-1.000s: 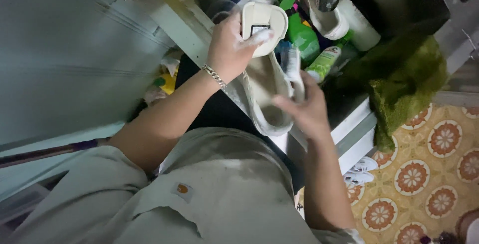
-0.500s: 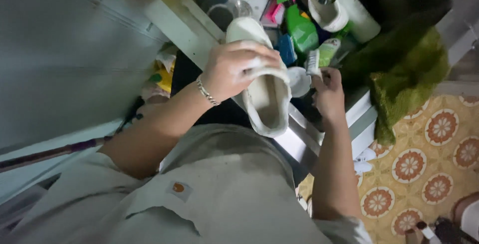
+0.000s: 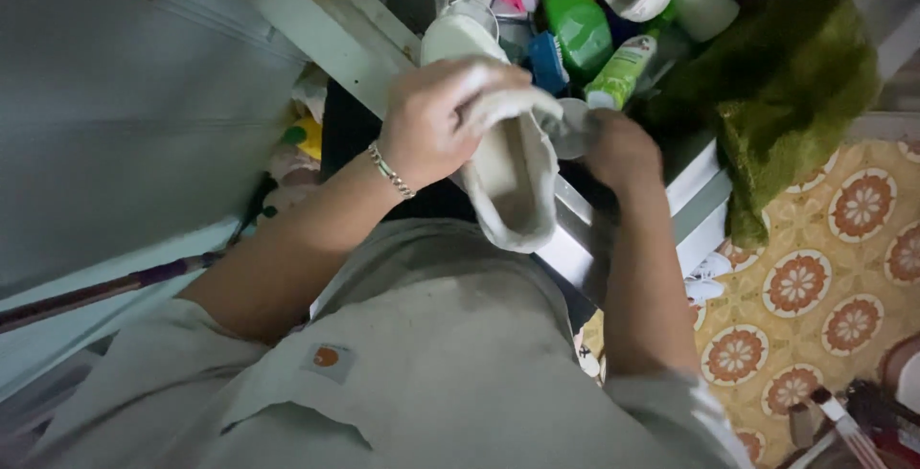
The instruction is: The person scrubs a white sneaker with a brush and cleaning solution over a sink. They rinse the shoe under running water and continue scrubbing the exterior and interior surfaces with the brush.
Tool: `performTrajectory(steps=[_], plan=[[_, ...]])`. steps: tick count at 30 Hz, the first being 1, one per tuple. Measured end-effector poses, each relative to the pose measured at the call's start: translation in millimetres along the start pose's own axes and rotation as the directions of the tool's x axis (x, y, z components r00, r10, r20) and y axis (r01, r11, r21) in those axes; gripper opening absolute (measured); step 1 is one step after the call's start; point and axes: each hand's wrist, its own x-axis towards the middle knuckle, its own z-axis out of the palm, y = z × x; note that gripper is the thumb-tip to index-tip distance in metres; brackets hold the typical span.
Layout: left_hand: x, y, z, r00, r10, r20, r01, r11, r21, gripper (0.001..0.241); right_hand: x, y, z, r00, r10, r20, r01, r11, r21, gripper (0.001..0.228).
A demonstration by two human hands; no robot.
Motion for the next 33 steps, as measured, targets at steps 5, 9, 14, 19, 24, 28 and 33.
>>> performTrajectory(steps=[5,9,14,19,24,28,33], plan=[[23.1,-7.0,6.1,0.975,-0.206,0.083,0.201,0.977,0.070,0.027,-69.9,-67.3,-96.0,0.921,0.113,-0.374,0.162,0.762,0.627,0.034],[33.8,-18.3,28.6,0.939,-0.334,0.077,0.323,0.937,0.131,0.030,-88.3,-121.4,-138.0,0.734,-0.016,-0.679,0.542,0.617,0.570,0.030],[34.9,-4.8,41.2,0.929,-0.295,0.221,0.288,0.955,0.067,0.008,-48.2,-131.3,-148.3,0.697,-0.175,-0.695,0.547,0.757,0.358,0.029],[39.3,11.9,39.4,0.897,-0.328,0.298,0.316,0.945,0.086,0.004,-34.1,-152.8,-150.5,0.569,-0.166,-0.806,0.656,0.683,0.322,0.035],[41.1,16.2,36.6,0.875,-0.291,0.388,0.342,0.937,-0.070,0.018,-7.2,-120.0,-135.6,0.666,-0.006,-0.746,0.643,0.512,0.570,0.024],[36.5,15.0,37.1,0.852,-0.385,0.355,0.413,0.911,-0.002,0.034,-21.9,-159.3,-161.8,0.459,-0.314,-0.831,0.864,0.377,0.334,0.028],[44.4,29.1,34.5,0.800,-0.382,0.462,0.418,0.908,0.026,0.036,-13.3,-137.9,-161.1,0.519,-0.231,-0.823,0.756,0.574,0.315,0.030]])
